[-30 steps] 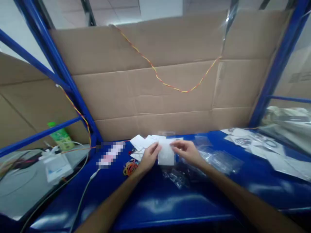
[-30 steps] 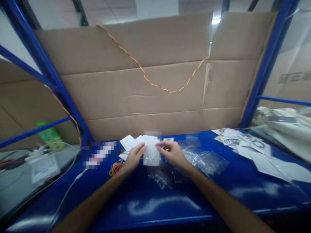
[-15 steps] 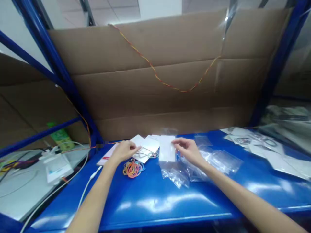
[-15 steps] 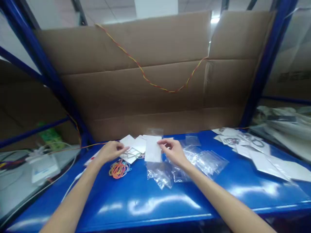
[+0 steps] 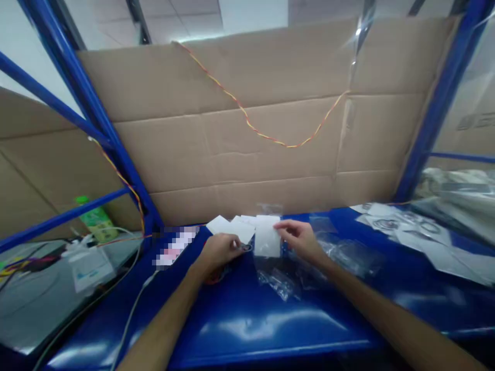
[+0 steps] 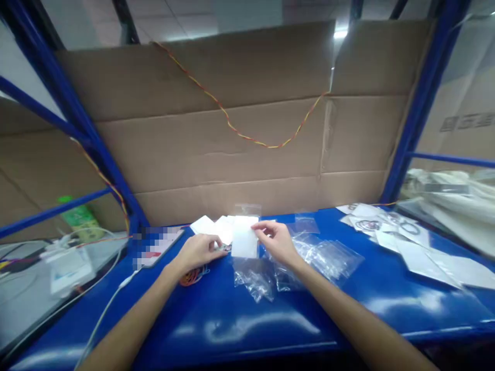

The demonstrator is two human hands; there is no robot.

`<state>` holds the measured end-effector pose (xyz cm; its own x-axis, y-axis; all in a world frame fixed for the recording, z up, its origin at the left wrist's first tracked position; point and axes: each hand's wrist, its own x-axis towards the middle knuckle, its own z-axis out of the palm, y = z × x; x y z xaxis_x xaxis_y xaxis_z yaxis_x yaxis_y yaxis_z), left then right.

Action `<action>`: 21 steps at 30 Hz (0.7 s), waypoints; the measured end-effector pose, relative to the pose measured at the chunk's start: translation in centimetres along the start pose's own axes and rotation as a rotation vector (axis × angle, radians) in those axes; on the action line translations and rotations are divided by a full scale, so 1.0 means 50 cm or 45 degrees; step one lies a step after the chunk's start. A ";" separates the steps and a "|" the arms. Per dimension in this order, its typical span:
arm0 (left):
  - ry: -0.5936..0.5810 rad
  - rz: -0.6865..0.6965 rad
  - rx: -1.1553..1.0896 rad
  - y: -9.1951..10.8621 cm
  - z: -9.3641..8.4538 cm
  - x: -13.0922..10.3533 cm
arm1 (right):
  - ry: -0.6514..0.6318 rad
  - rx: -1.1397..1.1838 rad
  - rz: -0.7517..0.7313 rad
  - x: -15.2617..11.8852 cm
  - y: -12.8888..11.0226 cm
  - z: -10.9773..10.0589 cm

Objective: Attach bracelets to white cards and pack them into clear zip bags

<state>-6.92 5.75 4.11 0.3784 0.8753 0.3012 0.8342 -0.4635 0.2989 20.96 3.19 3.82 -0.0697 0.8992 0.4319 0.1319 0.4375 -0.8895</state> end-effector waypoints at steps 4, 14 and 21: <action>0.002 0.025 -0.035 0.004 -0.008 -0.003 | 0.008 0.006 0.000 -0.001 -0.001 0.000; 0.212 0.094 -0.299 0.039 -0.002 -0.004 | -0.172 0.105 0.044 0.000 -0.003 -0.002; 0.323 0.020 -0.781 0.082 0.027 -0.008 | -0.365 0.055 0.015 -0.013 -0.003 0.014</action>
<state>-3.12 3.68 3.96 0.2201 0.8428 0.4911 0.4210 -0.5362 0.7316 20.31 2.52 3.57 -0.3456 0.8637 0.3670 0.0929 0.4206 -0.9025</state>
